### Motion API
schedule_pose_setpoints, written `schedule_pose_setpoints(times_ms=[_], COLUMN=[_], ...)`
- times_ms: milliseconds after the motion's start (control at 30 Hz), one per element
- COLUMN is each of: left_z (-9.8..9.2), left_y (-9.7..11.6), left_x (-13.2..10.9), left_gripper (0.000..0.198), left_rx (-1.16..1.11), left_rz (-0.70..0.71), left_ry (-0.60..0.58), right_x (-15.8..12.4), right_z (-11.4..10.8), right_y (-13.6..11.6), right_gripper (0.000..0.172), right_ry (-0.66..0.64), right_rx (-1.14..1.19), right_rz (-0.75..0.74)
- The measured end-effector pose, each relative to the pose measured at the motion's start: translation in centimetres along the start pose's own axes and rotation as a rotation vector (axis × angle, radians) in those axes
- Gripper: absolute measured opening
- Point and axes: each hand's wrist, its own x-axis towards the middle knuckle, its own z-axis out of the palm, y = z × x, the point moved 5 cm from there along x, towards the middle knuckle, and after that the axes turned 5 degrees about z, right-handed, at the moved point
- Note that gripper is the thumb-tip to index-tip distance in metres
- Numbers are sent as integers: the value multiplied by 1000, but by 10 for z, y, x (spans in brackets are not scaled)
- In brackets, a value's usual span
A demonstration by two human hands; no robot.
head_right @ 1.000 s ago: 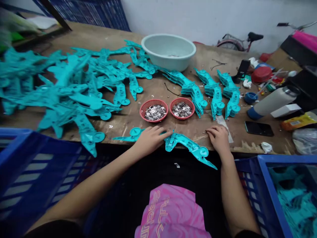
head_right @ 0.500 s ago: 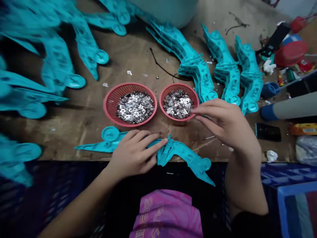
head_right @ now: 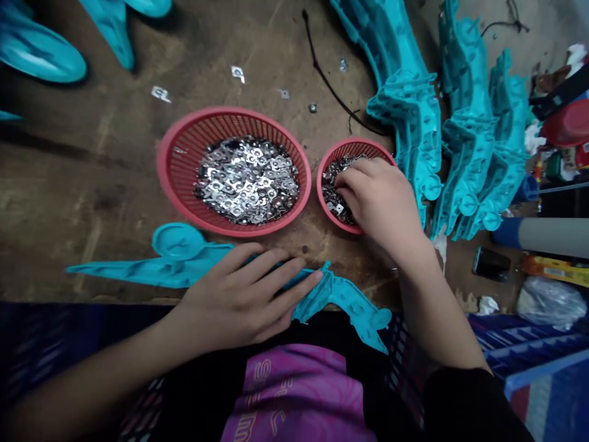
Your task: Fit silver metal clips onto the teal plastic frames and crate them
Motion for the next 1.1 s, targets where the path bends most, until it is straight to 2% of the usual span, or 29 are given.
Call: schedule_pose_setpoints(times_ms=[233, 367, 467, 567, 700, 867, 1100], left_z=[2, 4, 7, 11, 16, 17, 17], left_y=[1, 3, 3, 1, 1, 2, 4], left_x=[5, 2, -3, -7, -8, -9, -7], left_gripper=[40, 38, 40, 44, 46, 45, 45], left_rx=[67, 136, 153, 137, 173, 249, 279], left_rz=[-16, -54, -88, -183, -289, -379, -389], left_ry=[32, 78, 90, 75, 87, 127, 115], right_x=[-37, -77, -113, -142, -163, -169, -166], right_z=[-35, -48, -51, -42, -20, -5, 10], right_y=[15, 14, 1, -18, -32, -23, -10], right_gripper=[4, 7, 12, 14, 18, 28, 31], right_ry=[265, 399, 453, 380, 234, 154, 99], right_rx=[109, 158, 229, 279, 300, 138, 212], right_rz=[250, 343, 360, 336, 306, 359, 438])
